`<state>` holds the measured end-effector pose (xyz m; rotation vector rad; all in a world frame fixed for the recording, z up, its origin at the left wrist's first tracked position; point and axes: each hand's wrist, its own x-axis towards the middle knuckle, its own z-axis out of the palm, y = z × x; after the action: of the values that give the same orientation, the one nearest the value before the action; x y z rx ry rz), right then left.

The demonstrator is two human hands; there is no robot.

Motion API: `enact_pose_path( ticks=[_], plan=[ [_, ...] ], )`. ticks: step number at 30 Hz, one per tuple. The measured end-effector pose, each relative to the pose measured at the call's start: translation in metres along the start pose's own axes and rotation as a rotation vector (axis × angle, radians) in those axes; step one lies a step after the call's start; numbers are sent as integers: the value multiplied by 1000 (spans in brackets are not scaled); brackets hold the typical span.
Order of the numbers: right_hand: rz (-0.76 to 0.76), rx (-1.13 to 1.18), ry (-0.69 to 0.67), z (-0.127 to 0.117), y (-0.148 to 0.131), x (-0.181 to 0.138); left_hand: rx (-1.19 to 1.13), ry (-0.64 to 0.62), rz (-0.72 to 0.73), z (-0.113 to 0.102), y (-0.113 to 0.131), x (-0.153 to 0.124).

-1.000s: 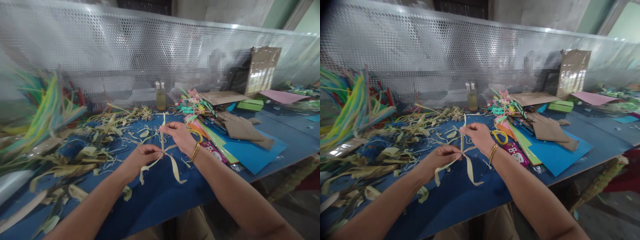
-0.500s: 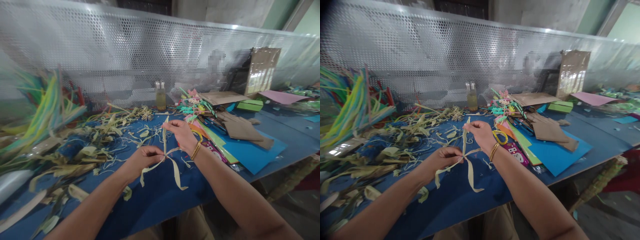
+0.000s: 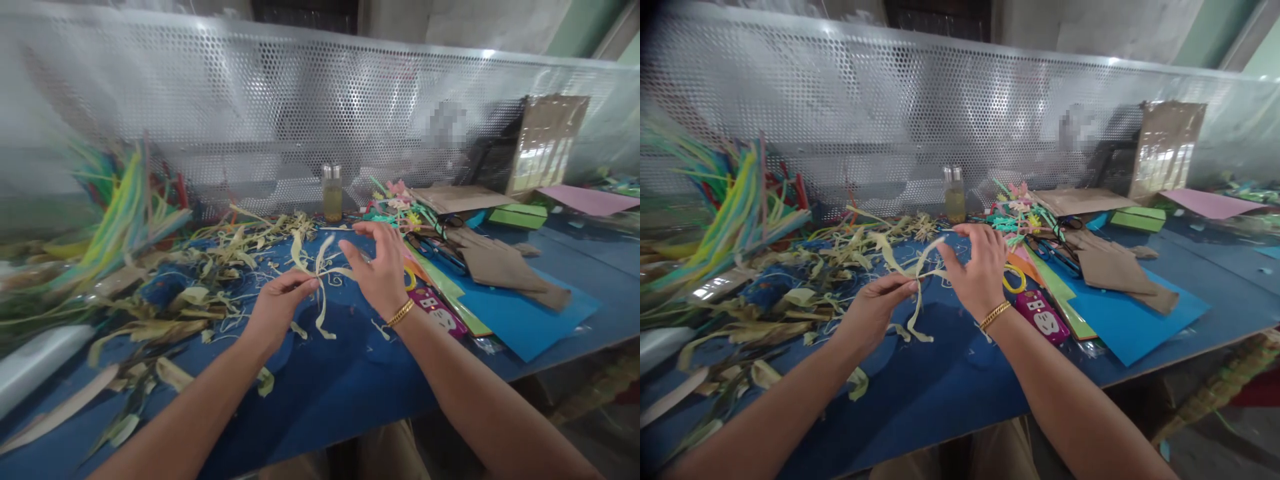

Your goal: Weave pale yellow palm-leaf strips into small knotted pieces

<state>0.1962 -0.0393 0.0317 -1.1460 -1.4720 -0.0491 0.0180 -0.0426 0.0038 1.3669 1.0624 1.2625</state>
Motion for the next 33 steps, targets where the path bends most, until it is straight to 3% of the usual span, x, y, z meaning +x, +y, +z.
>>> enact_pose_path(
  ticks=[5,9,12,16,25,28,33],
  plan=[
    [-172,-83,-229,0,-26,-15,34,72,57,-1,-1,2],
    [-115,-120,-368,13,-23,-24,101,130,155,-4,-1,4],
    [-99,-128,-445,17,-17,-26,132,158,138,-5,-1,4],
    [-208,-173,-446,14,-16,-25,95,189,84,-5,1,4],
    [-393,-338,-409,5,-22,-18,158,113,89,-9,-3,7],
    [-339,-235,-399,6,-18,-15,212,81,101,-9,-4,7],
    [-108,50,-430,12,-9,-13,235,39,122,-7,-4,6]
  ],
)
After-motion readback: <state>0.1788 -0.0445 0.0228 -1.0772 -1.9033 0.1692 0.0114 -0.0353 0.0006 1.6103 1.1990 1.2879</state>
